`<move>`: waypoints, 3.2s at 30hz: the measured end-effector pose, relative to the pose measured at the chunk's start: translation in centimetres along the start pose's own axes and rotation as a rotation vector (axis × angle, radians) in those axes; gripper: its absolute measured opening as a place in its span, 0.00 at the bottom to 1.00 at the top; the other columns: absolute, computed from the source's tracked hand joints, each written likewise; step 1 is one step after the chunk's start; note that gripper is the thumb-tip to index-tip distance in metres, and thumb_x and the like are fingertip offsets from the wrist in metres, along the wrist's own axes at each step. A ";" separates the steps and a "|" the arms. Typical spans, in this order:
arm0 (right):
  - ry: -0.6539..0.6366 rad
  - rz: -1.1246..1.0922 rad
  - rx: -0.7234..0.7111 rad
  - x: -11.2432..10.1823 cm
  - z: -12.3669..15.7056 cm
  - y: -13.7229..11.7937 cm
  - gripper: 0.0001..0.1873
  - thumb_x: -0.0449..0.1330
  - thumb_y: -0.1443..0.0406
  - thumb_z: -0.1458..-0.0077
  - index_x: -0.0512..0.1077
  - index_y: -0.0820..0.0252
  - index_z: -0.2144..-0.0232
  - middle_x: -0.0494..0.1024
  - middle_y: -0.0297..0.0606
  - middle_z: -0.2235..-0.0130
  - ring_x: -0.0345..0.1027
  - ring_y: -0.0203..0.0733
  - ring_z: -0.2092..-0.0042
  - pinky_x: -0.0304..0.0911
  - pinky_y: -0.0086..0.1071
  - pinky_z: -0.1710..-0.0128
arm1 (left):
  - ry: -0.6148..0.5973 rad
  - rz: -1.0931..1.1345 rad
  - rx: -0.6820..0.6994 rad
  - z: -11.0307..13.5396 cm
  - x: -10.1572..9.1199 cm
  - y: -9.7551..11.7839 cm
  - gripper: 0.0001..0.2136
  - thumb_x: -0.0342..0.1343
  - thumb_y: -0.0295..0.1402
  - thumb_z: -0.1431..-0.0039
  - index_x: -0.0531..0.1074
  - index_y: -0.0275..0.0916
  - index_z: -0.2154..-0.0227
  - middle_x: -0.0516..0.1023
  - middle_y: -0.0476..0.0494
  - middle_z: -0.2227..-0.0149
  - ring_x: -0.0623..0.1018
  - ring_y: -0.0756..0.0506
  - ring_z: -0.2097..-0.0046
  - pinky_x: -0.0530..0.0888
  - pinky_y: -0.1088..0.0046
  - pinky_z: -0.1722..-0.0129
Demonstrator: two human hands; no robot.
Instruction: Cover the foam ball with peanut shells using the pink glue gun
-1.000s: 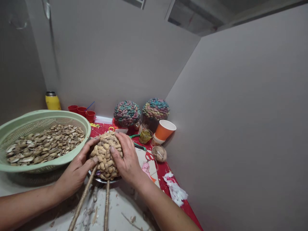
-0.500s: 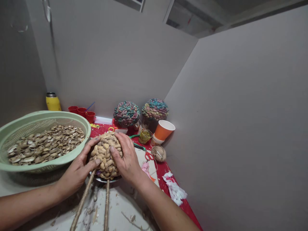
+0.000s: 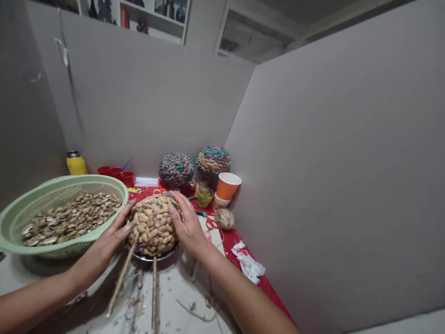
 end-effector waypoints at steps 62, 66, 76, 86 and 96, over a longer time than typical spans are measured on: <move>0.032 -0.472 -0.103 -2.0 -4.2 -2.2 0.41 0.65 0.53 0.48 0.55 0.50 0.36 0.72 0.42 0.49 0.67 0.50 0.46 0.60 0.46 0.42 | -0.309 0.486 -0.493 6.1 6.1 -3.6 0.14 0.62 0.29 0.58 0.72 0.36 0.64 0.75 0.43 0.65 0.74 0.47 0.67 0.71 0.67 0.65; 0.042 -0.421 -0.307 -4.7 -4.1 -6.0 0.40 0.65 0.55 0.46 0.55 0.47 0.35 0.69 0.41 0.42 0.64 0.50 0.42 0.57 0.47 0.39 | -0.316 0.350 -0.307 4.4 5.7 -1.9 0.15 0.64 0.29 0.57 0.73 0.36 0.63 0.75 0.42 0.61 0.73 0.44 0.62 0.70 0.67 0.61; 0.523 -0.651 -0.323 -11.7 -3.7 -9.4 0.24 0.58 0.55 0.41 0.64 0.48 0.43 0.73 0.38 0.46 0.65 0.48 0.42 0.60 0.47 0.42 | -0.394 0.355 0.184 -1.8 4.6 4.5 0.13 0.65 0.37 0.45 0.76 0.38 0.59 0.75 0.43 0.63 0.74 0.46 0.64 0.70 0.66 0.62; 0.552 -0.799 -0.286 -10.2 -4.7 -10.1 0.18 0.58 0.55 0.40 0.69 0.53 0.50 0.77 0.40 0.52 0.71 0.45 0.49 0.62 0.45 0.44 | -0.506 0.422 0.176 -4.3 5.4 7.0 0.19 0.68 0.34 0.48 0.75 0.38 0.53 0.77 0.42 0.62 0.78 0.45 0.62 0.75 0.65 0.59; 0.155 -0.908 0.016 -4.2 -7.6 -6.6 0.54 0.60 0.41 0.48 0.36 0.44 0.30 0.61 0.40 0.34 0.61 0.56 0.37 0.66 0.48 0.46 | -0.524 0.401 0.074 -4.3 5.9 6.0 0.14 0.69 0.32 0.51 0.76 0.34 0.61 0.79 0.40 0.64 0.79 0.44 0.65 0.75 0.65 0.61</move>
Point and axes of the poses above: each hand's wrist, its own z-axis away from the middle knuckle, its own x-axis out of the palm, y = z × x, the point moved 6 cm from there along -z, towards the middle knuckle
